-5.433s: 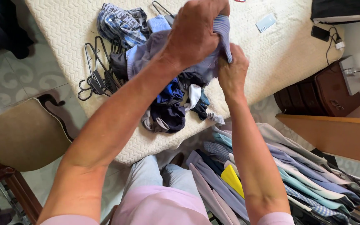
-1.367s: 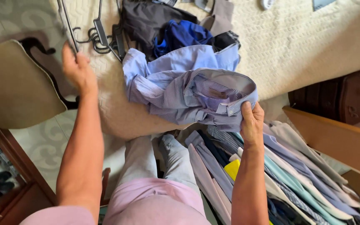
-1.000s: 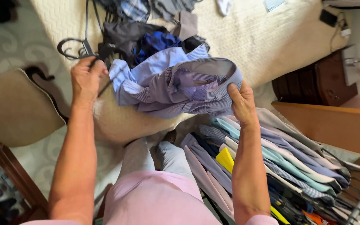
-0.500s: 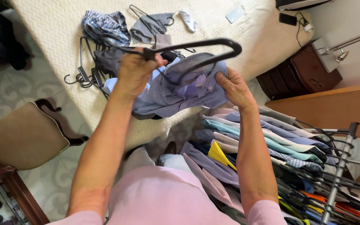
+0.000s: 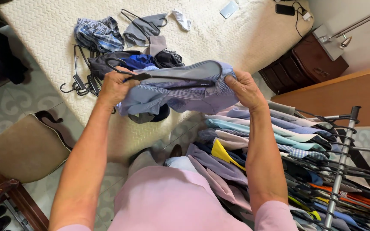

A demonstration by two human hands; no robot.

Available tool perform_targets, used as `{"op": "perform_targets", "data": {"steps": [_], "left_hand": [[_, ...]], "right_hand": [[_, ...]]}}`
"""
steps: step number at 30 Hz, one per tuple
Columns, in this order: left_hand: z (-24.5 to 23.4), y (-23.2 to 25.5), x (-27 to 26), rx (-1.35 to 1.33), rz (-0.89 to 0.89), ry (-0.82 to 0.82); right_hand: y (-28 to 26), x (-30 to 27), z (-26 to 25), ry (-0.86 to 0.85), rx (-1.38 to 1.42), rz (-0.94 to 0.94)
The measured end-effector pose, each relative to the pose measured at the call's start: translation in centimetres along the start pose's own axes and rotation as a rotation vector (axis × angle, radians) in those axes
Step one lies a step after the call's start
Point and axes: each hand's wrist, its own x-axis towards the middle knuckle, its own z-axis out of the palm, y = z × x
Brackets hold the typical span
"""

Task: Hanging various items of clothing onto a garment rack using hangers

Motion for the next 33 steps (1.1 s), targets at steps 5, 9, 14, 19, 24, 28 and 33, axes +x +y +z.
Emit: {"op": "perform_targets", "data": {"steps": [5,9,14,19,24,28,33], "left_hand": [[-1.0,-0.5,-1.1,0.087,0.036,-0.05],[-1.1,-0.2,-1.4,0.101,0.063,-0.087],[-0.9,2.6,0.2,0.168,0.187,-0.114],[0.6,5.7,2.1,0.25,0.32,-0.14],[2.6,6.5,2.8,0.295,0.379,-0.152],[4.8,7.5,2.2,0.295,0.435,-0.11],[2.7,10.7,2.2,0.078,0.51,0.014]], "right_hand": [[1.8,0.2,-0.1,0.042,0.132,0.023],[2.2,0.8,-0.7,0.048,0.013,0.018],[3.1,1.7,-1.1,-0.09,-0.307,-0.104],[1.5,1.9,1.6,-0.23,-0.435,-0.173],[2.9,1.8,4.1,-0.306,-0.421,-0.181],[4.0,1.9,4.7,-0.267,-0.437,-0.197],[6.9,2.0,3.8,-0.133,-0.489,-0.311]]}}
